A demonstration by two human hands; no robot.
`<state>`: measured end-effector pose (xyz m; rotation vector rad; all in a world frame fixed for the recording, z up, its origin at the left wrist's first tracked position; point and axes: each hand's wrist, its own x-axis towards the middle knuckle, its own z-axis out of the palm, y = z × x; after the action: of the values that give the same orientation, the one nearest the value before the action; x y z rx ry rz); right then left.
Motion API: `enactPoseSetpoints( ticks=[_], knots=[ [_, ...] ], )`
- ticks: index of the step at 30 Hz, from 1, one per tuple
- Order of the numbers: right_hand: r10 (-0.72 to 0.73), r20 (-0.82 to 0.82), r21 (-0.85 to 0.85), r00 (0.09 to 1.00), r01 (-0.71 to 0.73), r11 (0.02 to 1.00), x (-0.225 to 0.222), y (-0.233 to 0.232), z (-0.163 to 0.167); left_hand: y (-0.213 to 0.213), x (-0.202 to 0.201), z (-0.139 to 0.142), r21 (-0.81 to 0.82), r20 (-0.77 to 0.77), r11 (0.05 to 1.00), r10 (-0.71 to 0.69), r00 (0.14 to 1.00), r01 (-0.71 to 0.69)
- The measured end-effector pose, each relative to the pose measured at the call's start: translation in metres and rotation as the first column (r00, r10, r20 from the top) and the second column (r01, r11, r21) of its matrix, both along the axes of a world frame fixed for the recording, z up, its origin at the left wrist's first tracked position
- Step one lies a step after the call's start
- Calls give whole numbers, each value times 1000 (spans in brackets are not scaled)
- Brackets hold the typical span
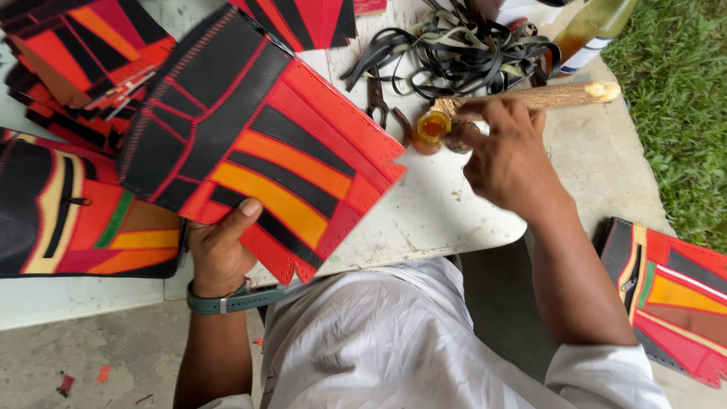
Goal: The person holds a patchwork leather bag in one hand and rubs an amber adhesive from a small open jar onto the bag's edges with a finger, working around the perimeter and turning the bag to reach different sides, then places the finished bag on the table with a stack of similar bags.
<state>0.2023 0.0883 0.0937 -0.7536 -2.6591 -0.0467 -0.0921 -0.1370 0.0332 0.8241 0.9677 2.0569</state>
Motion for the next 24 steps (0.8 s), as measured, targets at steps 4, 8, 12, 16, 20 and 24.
enactPoseSetpoints(
  ticks=[4,8,12,16,20,24],
  knots=[
    [-36,91,-30,995,38,999,-16,34,-26,-2,-2,-4,14,-85,1000,0,996,1],
    [-88,217,21,972,85,996,-28,52,-51,1,2,-11,12,-42,998,-59,997,59],
    [-86,265,23,961,82,996,-34,61,-59,2,4,-13,-10,-33,996,-84,996,84],
    [-49,186,65,981,37,997,-32,57,-43,5,9,-12,-18,-44,998,-66,997,65],
    [106,-290,-370,951,-214,904,-13,33,-8,4,11,-9,-42,-136,998,-46,990,40],
    [223,-651,-524,726,-643,559,-17,7,15,3,12,-4,-80,-155,994,-88,984,77]
  ],
)
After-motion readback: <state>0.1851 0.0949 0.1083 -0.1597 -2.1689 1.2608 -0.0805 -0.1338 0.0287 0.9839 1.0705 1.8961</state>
